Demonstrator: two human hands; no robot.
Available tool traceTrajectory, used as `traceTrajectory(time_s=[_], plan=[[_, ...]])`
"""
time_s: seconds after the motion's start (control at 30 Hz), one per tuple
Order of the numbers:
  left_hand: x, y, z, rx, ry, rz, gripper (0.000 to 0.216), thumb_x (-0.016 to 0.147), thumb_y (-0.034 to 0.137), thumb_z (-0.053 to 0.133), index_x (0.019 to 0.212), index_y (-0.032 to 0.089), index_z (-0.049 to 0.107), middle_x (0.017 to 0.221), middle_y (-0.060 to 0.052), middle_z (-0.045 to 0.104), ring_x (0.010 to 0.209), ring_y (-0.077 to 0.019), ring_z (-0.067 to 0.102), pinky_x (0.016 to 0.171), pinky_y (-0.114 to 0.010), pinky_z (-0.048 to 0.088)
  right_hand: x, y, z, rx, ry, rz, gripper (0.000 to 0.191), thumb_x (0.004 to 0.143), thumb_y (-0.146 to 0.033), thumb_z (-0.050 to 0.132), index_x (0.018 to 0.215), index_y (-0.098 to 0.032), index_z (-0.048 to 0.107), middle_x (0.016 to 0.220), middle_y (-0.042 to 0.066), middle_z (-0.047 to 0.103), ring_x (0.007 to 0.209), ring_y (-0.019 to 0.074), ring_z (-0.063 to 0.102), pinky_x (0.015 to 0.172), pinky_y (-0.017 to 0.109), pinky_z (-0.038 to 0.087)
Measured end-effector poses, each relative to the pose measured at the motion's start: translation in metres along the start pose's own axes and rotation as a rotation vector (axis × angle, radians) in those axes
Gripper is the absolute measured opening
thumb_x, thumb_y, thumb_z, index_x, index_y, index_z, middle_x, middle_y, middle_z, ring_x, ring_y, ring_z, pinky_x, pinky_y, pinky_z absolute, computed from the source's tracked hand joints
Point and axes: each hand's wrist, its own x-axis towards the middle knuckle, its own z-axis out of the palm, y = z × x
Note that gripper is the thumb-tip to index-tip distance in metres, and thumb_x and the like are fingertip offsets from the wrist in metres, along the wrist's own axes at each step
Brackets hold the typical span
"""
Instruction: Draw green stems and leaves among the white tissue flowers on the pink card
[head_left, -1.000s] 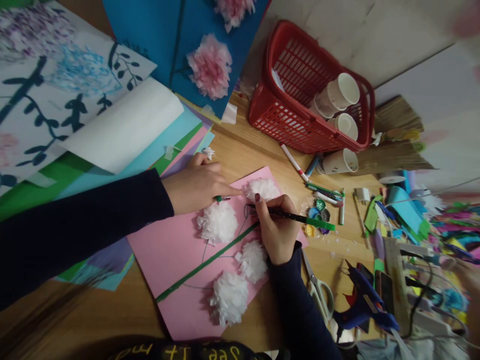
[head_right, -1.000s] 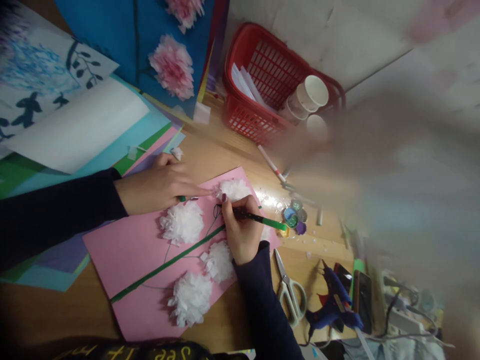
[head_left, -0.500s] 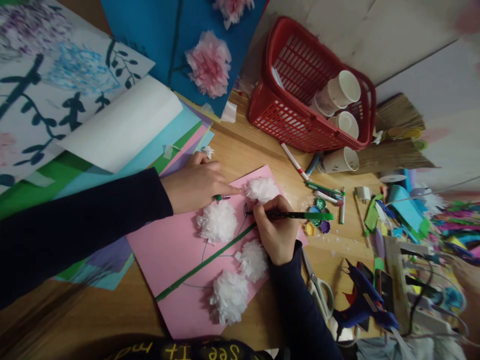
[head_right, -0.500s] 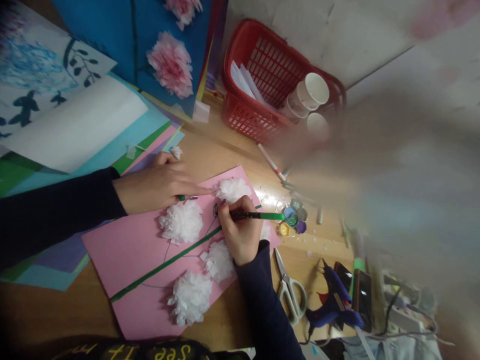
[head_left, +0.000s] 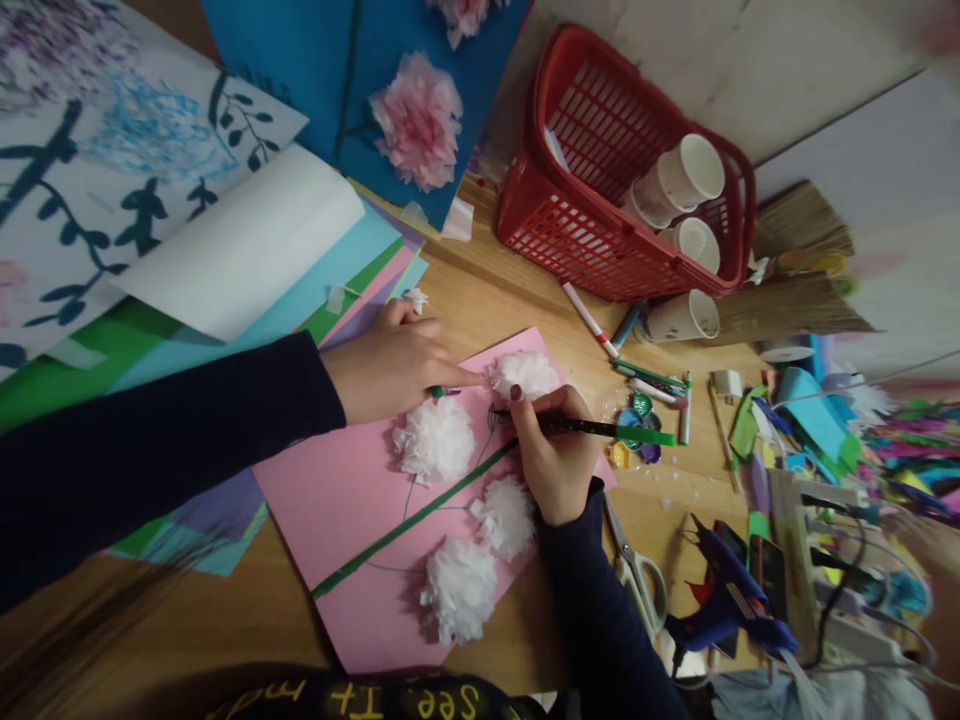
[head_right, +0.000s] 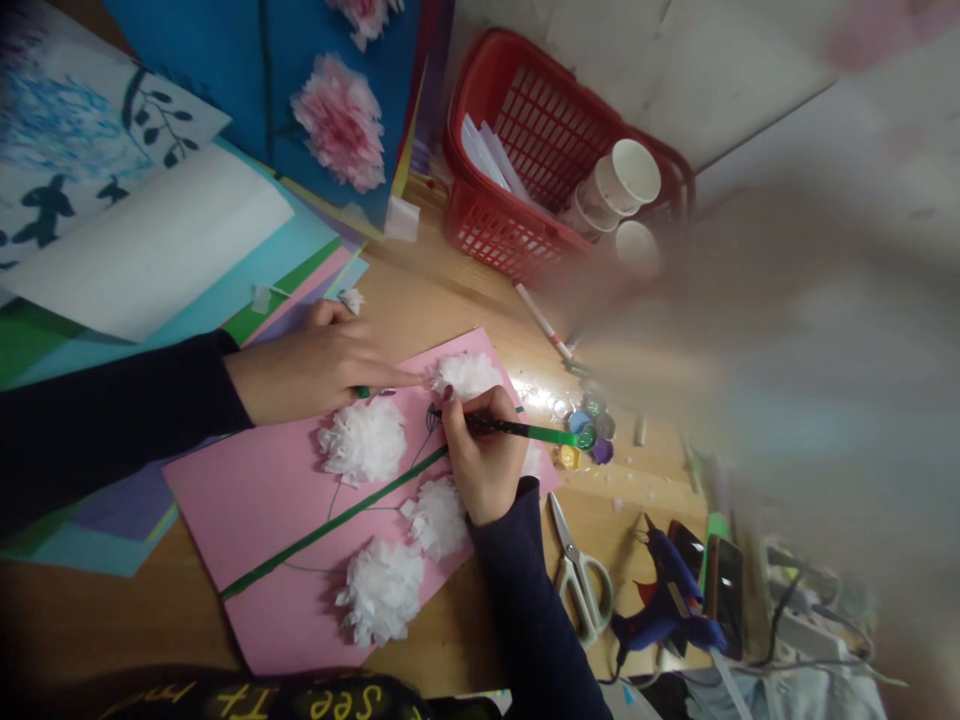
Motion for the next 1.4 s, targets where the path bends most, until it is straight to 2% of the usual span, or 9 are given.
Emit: traceTrajectory(time_s=[0.2, 0.37, 0.57, 0.7, 0.83, 1.0, 1.13, 1.27, 1.4], plan=[[-0.0001, -0.0031, 0.0031, 0.014, 0.024, 0.019, 0.044, 0.082, 0.008, 0.053, 0.116, 0.033, 0.066, 0.074, 0.003, 0.068, 0.085, -0.0198, 0.049, 0.077, -0.038, 0.019, -0.0001, 0.0001, 0.0013, -0.003, -0.029, 0.030, 0.031, 0.081, -0.035, 0.069, 0.061, -0.020, 0.049, 0.052, -0.005, 0.050, 0.046, 0.0095, 0.045, 0.044, 0.023, 0.036], [-0.0005, -0.0030, 0.0026, 0.001, 0.013, 0.012, 0.043, 0.084, 0.009, 0.050, 0.116, 0.034, 0.066, 0.077, 0.002, 0.069, 0.086, -0.0211, 0.050, 0.078, -0.039, 0.019, 0.0010, -0.0022, -0.0001, -0.029, 0.017, -0.021, 0.032, 0.081, -0.032, 0.067, 0.060, -0.021, 0.047, 0.053, -0.006, 0.047, 0.048, 0.0094, 0.044, 0.046, 0.023, 0.036], [0.0001, 0.0004, 0.0003, 0.008, -0.001, -0.002, 0.046, 0.083, 0.005, 0.049, 0.116, 0.032, 0.067, 0.074, 0.002, 0.068, 0.085, -0.0213, 0.050, 0.079, -0.039, 0.020, 0.0004, -0.0018, -0.0007, -0.016, -0.036, 0.026, 0.032, 0.080, -0.034, 0.069, 0.060, -0.020, 0.049, 0.052, -0.005, 0.050, 0.046, 0.0091, 0.043, 0.044, 0.023, 0.034], [-0.0003, -0.0027, 0.0038, -0.008, 0.020, 0.003, 0.042, 0.084, 0.008, 0.051, 0.114, 0.031, 0.068, 0.074, 0.002, 0.067, 0.086, -0.0212, 0.050, 0.079, -0.039, 0.019, 0.0005, 0.0001, -0.0011, -0.021, -0.027, 0.009, 0.031, 0.080, -0.031, 0.068, 0.060, -0.020, 0.047, 0.053, -0.006, 0.047, 0.047, 0.0090, 0.042, 0.045, 0.023, 0.034], [-0.0008, -0.0044, 0.0051, -0.018, 0.027, 0.023, 0.042, 0.085, 0.007, 0.049, 0.115, 0.030, 0.067, 0.077, 0.002, 0.068, 0.086, -0.0207, 0.049, 0.078, -0.040, 0.018, 0.0005, 0.0013, -0.0021, -0.006, -0.009, 0.028, 0.031, 0.080, -0.030, 0.068, 0.060, -0.020, 0.047, 0.053, -0.006, 0.047, 0.047, 0.0093, 0.042, 0.046, 0.023, 0.034], [-0.0003, 0.0018, -0.0016, -0.024, -0.015, -0.019, 0.040, 0.084, 0.007, 0.051, 0.112, 0.030, 0.068, 0.082, 0.003, 0.070, 0.088, -0.0204, 0.050, 0.080, -0.039, 0.019, -0.0004, 0.0005, -0.0029, 0.010, -0.073, 0.049, 0.030, 0.079, -0.030, 0.068, 0.059, -0.020, 0.047, 0.052, -0.005, 0.048, 0.047, 0.0095, 0.043, 0.044, 0.023, 0.033], [-0.0001, 0.0050, -0.0045, -0.021, -0.037, -0.057, 0.049, 0.080, 0.003, 0.048, 0.116, 0.031, 0.066, 0.089, 0.004, 0.072, 0.092, -0.0202, 0.051, 0.081, -0.039, 0.019, 0.0002, 0.0009, -0.0038, 0.012, -0.045, 0.023, 0.029, 0.079, -0.026, 0.066, 0.059, -0.020, 0.046, 0.052, -0.006, 0.046, 0.047, 0.0092, 0.041, 0.046, 0.023, 0.033], [-0.0002, 0.0023, -0.0015, 0.019, -0.037, -0.022, 0.051, 0.079, 0.003, 0.049, 0.119, 0.032, 0.064, 0.090, 0.002, 0.072, 0.091, -0.0201, 0.053, 0.079, -0.039, 0.020, 0.0008, 0.0019, -0.0060, 0.035, -0.015, 0.060, 0.031, 0.079, -0.030, 0.067, 0.058, -0.020, 0.047, 0.052, -0.005, 0.047, 0.047, 0.0098, 0.043, 0.047, 0.024, 0.034], [-0.0002, 0.0019, -0.0007, 0.053, -0.026, 0.003, 0.053, 0.080, 0.003, 0.048, 0.122, 0.033, 0.062, 0.092, 0.001, 0.073, 0.090, -0.0199, 0.053, 0.080, -0.038, 0.021, 0.0007, 0.0013, -0.0065, 0.055, -0.051, 0.085, 0.031, 0.078, -0.033, 0.067, 0.059, -0.020, 0.048, 0.052, -0.004, 0.050, 0.046, 0.0105, 0.046, 0.045, 0.024, 0.035]])
